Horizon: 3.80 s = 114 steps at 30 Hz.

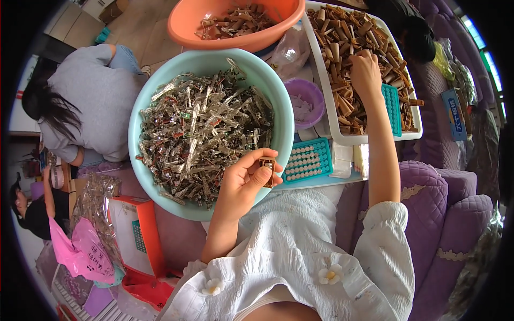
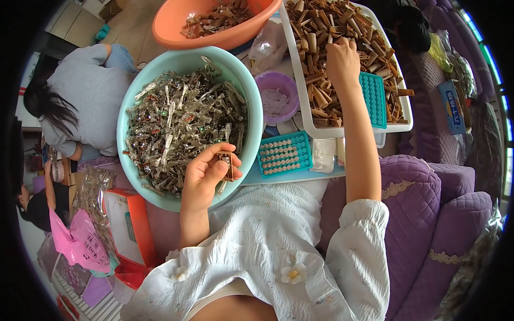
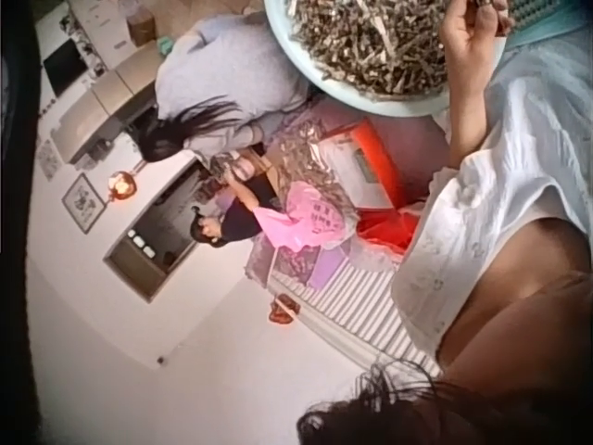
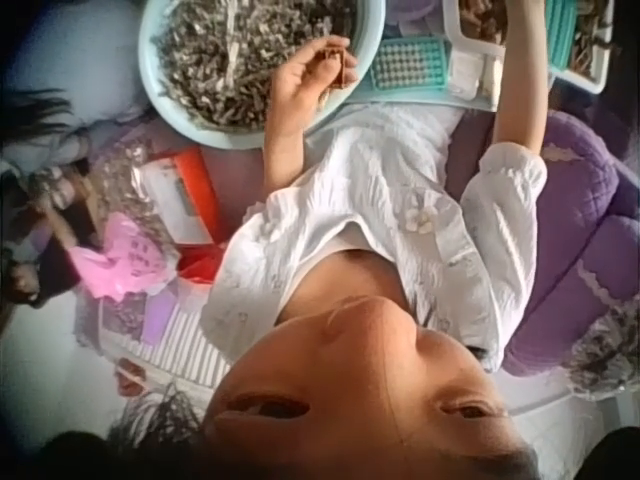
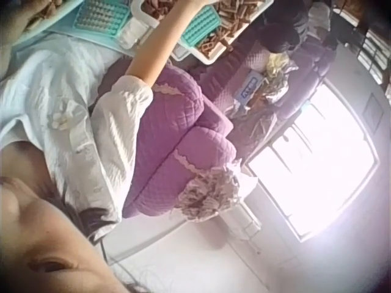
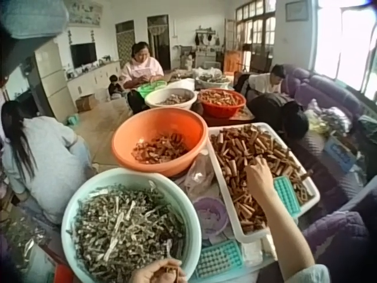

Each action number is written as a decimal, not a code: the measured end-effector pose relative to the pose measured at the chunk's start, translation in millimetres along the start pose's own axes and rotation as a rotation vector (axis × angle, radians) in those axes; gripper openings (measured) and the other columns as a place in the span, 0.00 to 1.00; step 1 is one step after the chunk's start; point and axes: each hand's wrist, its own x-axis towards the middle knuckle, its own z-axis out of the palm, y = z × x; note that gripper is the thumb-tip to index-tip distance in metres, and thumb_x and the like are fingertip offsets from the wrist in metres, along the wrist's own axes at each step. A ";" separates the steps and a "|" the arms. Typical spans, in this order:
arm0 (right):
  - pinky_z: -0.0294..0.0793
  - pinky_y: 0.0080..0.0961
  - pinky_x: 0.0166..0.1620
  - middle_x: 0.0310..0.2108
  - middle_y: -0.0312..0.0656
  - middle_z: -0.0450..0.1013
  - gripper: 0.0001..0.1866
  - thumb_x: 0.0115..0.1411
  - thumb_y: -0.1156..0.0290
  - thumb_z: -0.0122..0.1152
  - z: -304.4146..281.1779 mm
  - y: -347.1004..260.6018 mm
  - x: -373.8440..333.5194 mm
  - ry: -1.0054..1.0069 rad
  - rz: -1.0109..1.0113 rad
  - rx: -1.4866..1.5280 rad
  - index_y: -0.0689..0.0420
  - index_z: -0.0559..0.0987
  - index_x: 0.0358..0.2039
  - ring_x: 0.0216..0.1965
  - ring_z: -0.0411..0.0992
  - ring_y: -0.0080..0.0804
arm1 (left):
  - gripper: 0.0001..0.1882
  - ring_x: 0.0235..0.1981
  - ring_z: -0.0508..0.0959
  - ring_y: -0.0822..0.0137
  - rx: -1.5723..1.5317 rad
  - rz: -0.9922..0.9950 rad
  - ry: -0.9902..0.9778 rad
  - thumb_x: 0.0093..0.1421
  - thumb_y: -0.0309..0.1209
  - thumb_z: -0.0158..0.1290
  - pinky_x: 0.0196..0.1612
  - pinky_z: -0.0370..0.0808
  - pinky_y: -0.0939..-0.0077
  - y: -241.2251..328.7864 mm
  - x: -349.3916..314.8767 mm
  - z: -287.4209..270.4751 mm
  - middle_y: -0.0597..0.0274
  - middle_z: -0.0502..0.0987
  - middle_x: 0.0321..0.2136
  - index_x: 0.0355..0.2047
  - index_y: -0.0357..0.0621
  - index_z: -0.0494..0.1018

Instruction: The person assembles small components by hand, inserting metallic strips into cylindrical tubes.

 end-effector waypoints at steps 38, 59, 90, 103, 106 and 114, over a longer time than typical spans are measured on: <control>0.70 0.21 0.29 0.27 0.42 0.72 0.16 0.41 0.81 0.60 -109.0 -169.8 -123.0 -0.121 0.126 1.227 0.60 0.75 0.35 0.27 0.72 0.32 | 0.18 0.38 0.72 0.74 -0.175 0.348 0.283 0.52 0.22 0.50 0.42 0.68 0.82 -4.9 10.1 3.2 0.58 0.72 0.37 0.44 0.36 0.64; 0.66 0.24 0.20 0.22 0.41 0.71 0.12 0.38 0.80 0.62 -106.8 -156.5 -118.1 -0.101 0.013 1.054 0.60 0.70 0.25 0.18 0.69 0.34 | 0.20 0.41 0.70 0.72 0.078 0.280 0.182 0.54 0.26 0.48 0.44 0.67 0.80 2.8 18.6 19.8 0.55 0.70 0.41 0.47 0.33 0.62; 0.72 0.36 0.32 0.22 0.53 0.71 0.06 0.46 0.78 0.47 -4.7 -112.2 -60.0 -0.352 -0.125 0.395 0.62 0.75 0.20 0.27 0.71 0.47 | 0.30 0.05 0.46 0.77 -0.597 0.166 0.122 0.59 0.54 0.24 0.12 0.49 0.83 29.9 -2.0 -36.5 0.73 0.48 0.02 0.10 0.47 0.57; 0.70 0.34 0.33 0.25 0.48 0.72 0.07 0.46 0.69 0.51 34.6 -116.2 -50.7 -0.462 -0.108 0.310 0.56 0.76 0.24 0.28 0.71 0.43 | 0.29 0.06 0.49 0.77 -0.409 0.013 0.161 0.60 0.50 0.24 0.14 0.53 0.81 14.9 -17.5 -35.9 0.72 0.50 0.04 0.10 0.46 0.59; 0.71 0.32 0.32 0.24 0.49 0.72 0.05 0.44 0.74 0.51 26.1 -115.5 -52.4 -0.318 -0.163 0.244 0.59 0.76 0.20 0.29 0.72 0.41 | 0.28 0.05 0.49 0.77 -0.392 0.009 0.147 0.61 0.48 0.26 0.14 0.53 0.83 15.1 -17.5 -32.3 0.71 0.51 0.03 0.10 0.46 0.58; 0.69 0.34 0.33 0.25 0.49 0.71 0.07 0.43 0.78 0.50 3.7 -104.7 -50.8 -0.345 -0.160 0.280 0.60 0.76 0.24 0.29 0.70 0.44 | 0.28 0.06 0.50 0.78 -0.405 -0.025 0.170 0.60 0.50 0.26 0.15 0.54 0.82 8.3 -15.3 -36.8 0.72 0.52 0.04 0.12 0.45 0.59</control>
